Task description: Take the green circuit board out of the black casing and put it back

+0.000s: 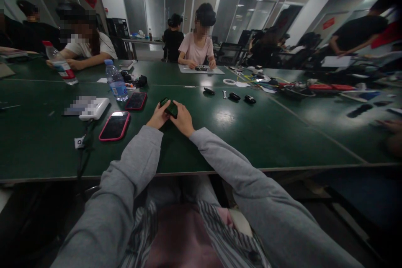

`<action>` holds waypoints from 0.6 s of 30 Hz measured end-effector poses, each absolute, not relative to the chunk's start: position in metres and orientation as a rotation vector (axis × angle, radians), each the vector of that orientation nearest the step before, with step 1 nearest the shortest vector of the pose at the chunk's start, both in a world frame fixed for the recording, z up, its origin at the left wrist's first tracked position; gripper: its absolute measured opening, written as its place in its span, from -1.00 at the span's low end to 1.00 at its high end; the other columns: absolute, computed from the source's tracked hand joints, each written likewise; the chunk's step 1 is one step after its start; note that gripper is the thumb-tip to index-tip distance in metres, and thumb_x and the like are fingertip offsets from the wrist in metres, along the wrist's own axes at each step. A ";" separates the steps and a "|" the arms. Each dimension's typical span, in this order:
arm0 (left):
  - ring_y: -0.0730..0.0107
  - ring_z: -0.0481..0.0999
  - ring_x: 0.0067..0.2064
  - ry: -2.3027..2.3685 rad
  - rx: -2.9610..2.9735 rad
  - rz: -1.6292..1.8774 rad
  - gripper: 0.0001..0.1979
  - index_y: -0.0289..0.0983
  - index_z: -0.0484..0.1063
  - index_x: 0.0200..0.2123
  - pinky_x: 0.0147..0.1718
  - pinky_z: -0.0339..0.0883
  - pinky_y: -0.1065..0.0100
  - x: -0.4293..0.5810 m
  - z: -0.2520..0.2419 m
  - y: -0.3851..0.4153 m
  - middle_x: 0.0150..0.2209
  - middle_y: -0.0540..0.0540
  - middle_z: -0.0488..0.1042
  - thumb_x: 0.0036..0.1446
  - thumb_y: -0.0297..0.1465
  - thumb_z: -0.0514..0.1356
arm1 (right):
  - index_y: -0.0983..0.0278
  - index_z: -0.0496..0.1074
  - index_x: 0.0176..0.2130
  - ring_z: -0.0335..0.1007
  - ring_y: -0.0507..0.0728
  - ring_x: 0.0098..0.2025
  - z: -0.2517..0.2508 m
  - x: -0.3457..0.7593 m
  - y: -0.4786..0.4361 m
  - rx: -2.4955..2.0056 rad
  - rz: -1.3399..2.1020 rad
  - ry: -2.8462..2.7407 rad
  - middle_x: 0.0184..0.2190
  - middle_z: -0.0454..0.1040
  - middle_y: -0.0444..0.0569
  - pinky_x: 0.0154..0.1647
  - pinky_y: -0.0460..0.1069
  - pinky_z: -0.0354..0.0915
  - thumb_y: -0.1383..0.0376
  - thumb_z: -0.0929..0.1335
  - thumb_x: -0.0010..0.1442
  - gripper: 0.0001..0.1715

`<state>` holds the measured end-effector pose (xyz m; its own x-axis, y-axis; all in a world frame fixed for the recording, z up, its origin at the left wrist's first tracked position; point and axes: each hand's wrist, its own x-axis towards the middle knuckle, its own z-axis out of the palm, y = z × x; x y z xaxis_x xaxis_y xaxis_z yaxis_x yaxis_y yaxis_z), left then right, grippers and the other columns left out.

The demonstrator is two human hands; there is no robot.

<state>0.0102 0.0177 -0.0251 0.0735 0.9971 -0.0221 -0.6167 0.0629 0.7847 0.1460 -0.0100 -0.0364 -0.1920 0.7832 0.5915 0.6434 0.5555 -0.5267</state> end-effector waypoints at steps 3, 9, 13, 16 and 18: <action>0.48 0.49 -0.37 0.697 0.677 1.385 -0.63 -0.20 0.46 -0.09 -0.47 0.27 0.44 0.013 -0.026 0.017 -0.27 -0.01 0.51 0.01 -0.39 0.43 | 0.27 0.19 0.28 0.25 0.26 0.23 -0.038 0.152 -0.012 -1.150 0.184 -1.928 0.21 0.31 0.12 0.30 0.23 0.21 0.35 0.40 0.11 -0.23; 0.50 0.47 -0.42 0.737 0.687 1.351 -0.61 -0.21 0.49 -0.06 -0.48 0.28 0.45 0.017 -0.022 0.011 -0.30 -0.02 0.53 0.00 -0.39 0.42 | 0.30 0.28 0.17 0.29 0.25 0.18 -0.041 0.162 -0.017 -1.092 0.254 -1.849 0.11 0.36 0.14 0.28 0.18 0.24 0.31 0.47 0.05 -0.29; 0.43 0.53 -0.34 0.731 0.720 1.325 -0.57 -0.20 0.47 0.01 -0.37 0.38 0.40 0.016 -0.016 0.007 -0.23 -0.06 0.56 0.04 -0.38 0.39 | 0.30 0.30 0.12 0.32 0.25 0.13 -0.041 0.162 -0.019 -1.100 0.443 -1.761 0.07 0.38 0.16 0.24 0.19 0.26 0.22 0.51 0.01 -0.28; 0.38 0.56 -0.29 0.716 0.732 1.316 -0.57 -0.20 0.45 0.06 -0.30 0.43 0.36 0.014 -0.012 0.006 -0.19 -0.09 0.58 0.09 -0.38 0.34 | 0.33 0.28 0.11 0.34 0.23 0.13 -0.042 0.162 -0.020 -1.111 0.630 -1.685 0.07 0.39 0.17 0.25 0.18 0.24 0.14 0.52 0.00 -0.24; 0.36 0.57 -0.27 0.704 0.730 1.321 -0.57 -0.21 0.44 0.08 -0.27 0.43 0.35 0.013 -0.010 0.004 -0.19 -0.10 0.59 0.11 -0.40 0.32 | 0.30 0.28 0.11 0.33 0.19 0.14 -0.042 0.162 -0.019 -1.088 0.775 -1.624 0.08 0.39 0.12 0.27 0.15 0.22 0.10 0.49 0.05 -0.27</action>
<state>0.0133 0.0043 -0.0102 0.1161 0.9924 -0.0405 -0.5864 0.1014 0.8036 0.1621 -0.0191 -0.0420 -0.1040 0.9198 0.3783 0.2846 0.3920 -0.8748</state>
